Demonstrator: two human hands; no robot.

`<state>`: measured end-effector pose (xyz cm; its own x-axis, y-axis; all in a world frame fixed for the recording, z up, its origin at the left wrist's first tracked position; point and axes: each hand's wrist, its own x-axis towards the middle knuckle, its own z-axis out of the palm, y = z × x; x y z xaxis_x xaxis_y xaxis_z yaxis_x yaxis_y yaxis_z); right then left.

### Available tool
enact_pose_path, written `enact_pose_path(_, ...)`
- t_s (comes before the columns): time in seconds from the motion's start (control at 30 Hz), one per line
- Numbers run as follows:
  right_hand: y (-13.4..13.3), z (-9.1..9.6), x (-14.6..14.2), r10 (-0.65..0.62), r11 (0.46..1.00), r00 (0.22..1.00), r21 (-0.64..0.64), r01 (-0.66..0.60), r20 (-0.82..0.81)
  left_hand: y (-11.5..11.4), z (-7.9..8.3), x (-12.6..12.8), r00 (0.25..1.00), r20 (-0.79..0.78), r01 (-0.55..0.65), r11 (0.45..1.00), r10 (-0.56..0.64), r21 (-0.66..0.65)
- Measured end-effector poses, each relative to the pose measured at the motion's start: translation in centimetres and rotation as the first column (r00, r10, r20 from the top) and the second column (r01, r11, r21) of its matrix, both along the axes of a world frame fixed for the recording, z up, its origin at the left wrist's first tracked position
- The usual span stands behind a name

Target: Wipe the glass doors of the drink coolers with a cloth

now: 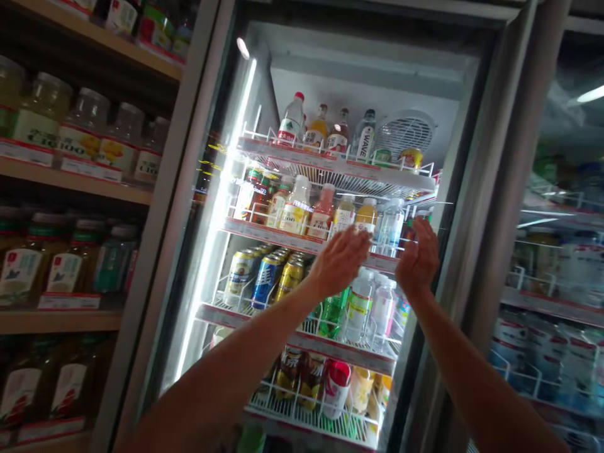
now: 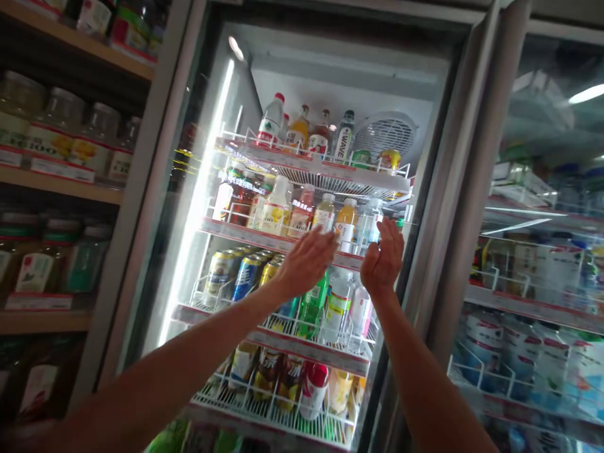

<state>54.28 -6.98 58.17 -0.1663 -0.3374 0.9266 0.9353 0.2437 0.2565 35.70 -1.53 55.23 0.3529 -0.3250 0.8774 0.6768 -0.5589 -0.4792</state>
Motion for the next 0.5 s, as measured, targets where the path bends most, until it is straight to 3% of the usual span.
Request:
enact_pose_path(0.07,-0.1,0.0,0.0,0.006,1.000,1.000,0.000,-0.006,0.001,-0.3,-0.7,0.6,0.987,-0.161,0.002,0.999,0.006,0.047)
enact_pose_path(0.1,-0.1,0.0,0.0,0.008,1.000,1.000,-0.002,-0.008,0.001,-0.1,-0.5,0.0,0.987,-0.159,0.003,0.999,0.002,0.034)
enact_pose_path(0.2,-0.1,0.0,0.0,0.007,1.000,1.000,-0.008,-0.007,0.005,1.6,2.0,-3.8,0.991,0.136,0.034,0.995,-0.021,-0.095)
enact_pose_path(0.27,0.0,0.0,-0.1,0.000,1.000,1.000,-0.002,0.000,0.008,2.6,3.6,-5.9,0.928,0.371,0.094,0.983,-0.029,-0.159)
enact_pose_path(0.33,0.1,0.0,-0.1,-0.014,1.000,1.000,-0.005,0.014,0.008,2.8,3.7,-6.2,0.893,0.449,0.128,0.975,-0.032,-0.183)
enact_pose_path(0.4,0.0,0.0,-0.1,-0.024,1.000,1.000,-0.005,0.024,0.003,2.1,2.3,-4.8,0.943,0.328,0.114,0.977,-0.049,-0.182)
enact_pose_path(0.5,-0.1,0.0,0.0,-0.027,1.000,1.000,-0.005,0.027,0.012,0.7,-0.7,-2.5,0.997,-0.056,0.047,0.993,-0.053,-0.108)
